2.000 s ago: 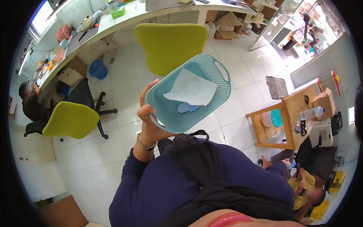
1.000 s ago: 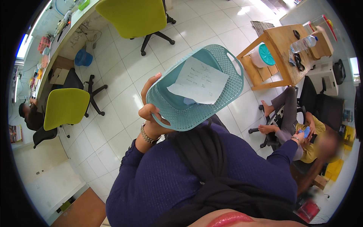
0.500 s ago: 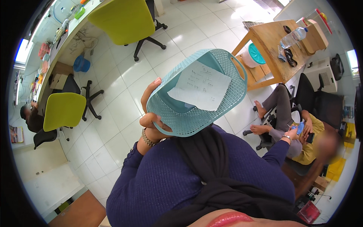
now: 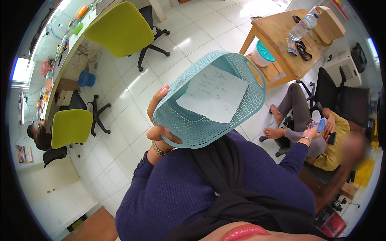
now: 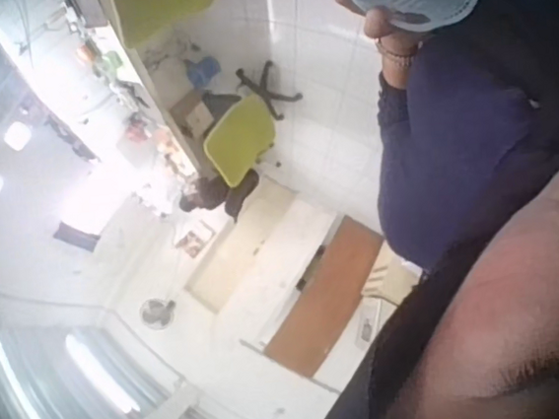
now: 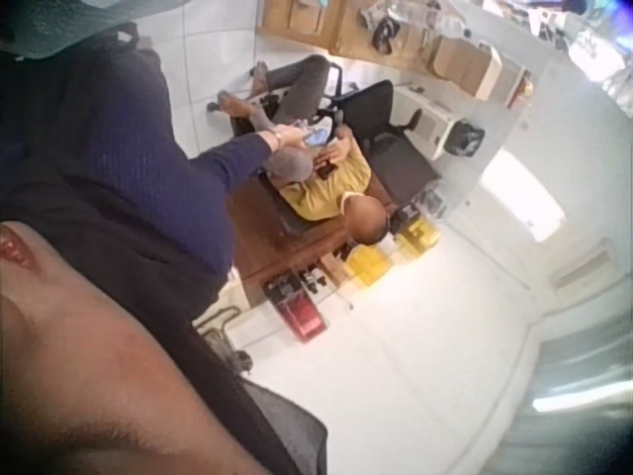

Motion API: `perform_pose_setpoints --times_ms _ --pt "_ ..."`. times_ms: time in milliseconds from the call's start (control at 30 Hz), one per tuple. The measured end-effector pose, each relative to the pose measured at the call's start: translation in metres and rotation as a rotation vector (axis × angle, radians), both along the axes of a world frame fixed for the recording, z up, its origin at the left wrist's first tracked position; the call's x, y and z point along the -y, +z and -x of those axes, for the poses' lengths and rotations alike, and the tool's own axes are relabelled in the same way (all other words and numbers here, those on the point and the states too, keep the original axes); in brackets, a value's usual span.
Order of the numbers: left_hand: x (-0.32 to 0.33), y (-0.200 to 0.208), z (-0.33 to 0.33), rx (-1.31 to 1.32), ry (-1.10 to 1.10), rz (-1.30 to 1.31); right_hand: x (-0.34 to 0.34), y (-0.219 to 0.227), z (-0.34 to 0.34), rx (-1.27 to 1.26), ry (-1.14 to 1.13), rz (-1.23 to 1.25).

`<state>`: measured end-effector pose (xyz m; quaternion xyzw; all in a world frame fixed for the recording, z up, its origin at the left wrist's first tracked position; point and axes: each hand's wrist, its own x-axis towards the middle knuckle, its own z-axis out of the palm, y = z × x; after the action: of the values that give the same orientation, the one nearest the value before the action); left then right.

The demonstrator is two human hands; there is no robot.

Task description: The person takes dental impressions from a basket and uses a marker to write a name on the mandibular models.

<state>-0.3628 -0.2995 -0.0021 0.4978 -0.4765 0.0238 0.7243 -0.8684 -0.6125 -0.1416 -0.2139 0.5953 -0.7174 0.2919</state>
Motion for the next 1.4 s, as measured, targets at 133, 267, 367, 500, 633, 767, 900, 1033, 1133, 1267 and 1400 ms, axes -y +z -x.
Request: perform_pose_setpoints --times_ms 133,267,367,500,633,767,900,1033,1133,1267,1400 --pt "-0.005 -0.005 -0.002 -0.11 -0.027 -0.012 0.009 -0.007 0.003 -0.018 -0.009 -0.071" --pt "-0.002 -0.001 -0.002 -0.048 0.029 0.03 0.022 -0.016 0.008 -0.014 -0.01 -0.082" --pt "-0.002 0.002 -0.004 0.025 0.019 0.044 0.024 -0.011 -0.003 -0.02 0.006 -0.085" --pt "0.001 0.0 -0.003 0.016 -0.002 0.048 0.025 -0.006 -0.01 -0.016 0.024 -0.079" --pt "0.005 0.003 -0.004 0.084 0.029 0.062 0.023 0.0 -0.02 -0.013 0.034 -0.077" --pt "0.007 0.006 -0.003 0.122 0.015 0.097 0.018 0.008 -0.025 -0.003 0.047 -0.078" --pt "0.016 0.005 -0.007 0.207 -0.019 0.195 0.014 0.014 -0.033 0.019 0.062 -0.087" --pt "0.011 -0.001 -0.004 0.167 -0.008 0.134 0.008 0.025 -0.04 0.047 0.075 -0.093" --pt "0.023 0.001 -0.006 0.258 0.011 0.201 -0.004 0.032 -0.051 0.075 0.085 -0.121" --pt "0.01 -0.005 0.004 -0.003 -0.024 0.042 -0.013 0.037 -0.062 0.097 0.106 -0.143" --pt "0.014 0.001 0.013 -0.029 0.025 0.028 -0.011 0.031 -0.052 0.107 0.155 -0.046"
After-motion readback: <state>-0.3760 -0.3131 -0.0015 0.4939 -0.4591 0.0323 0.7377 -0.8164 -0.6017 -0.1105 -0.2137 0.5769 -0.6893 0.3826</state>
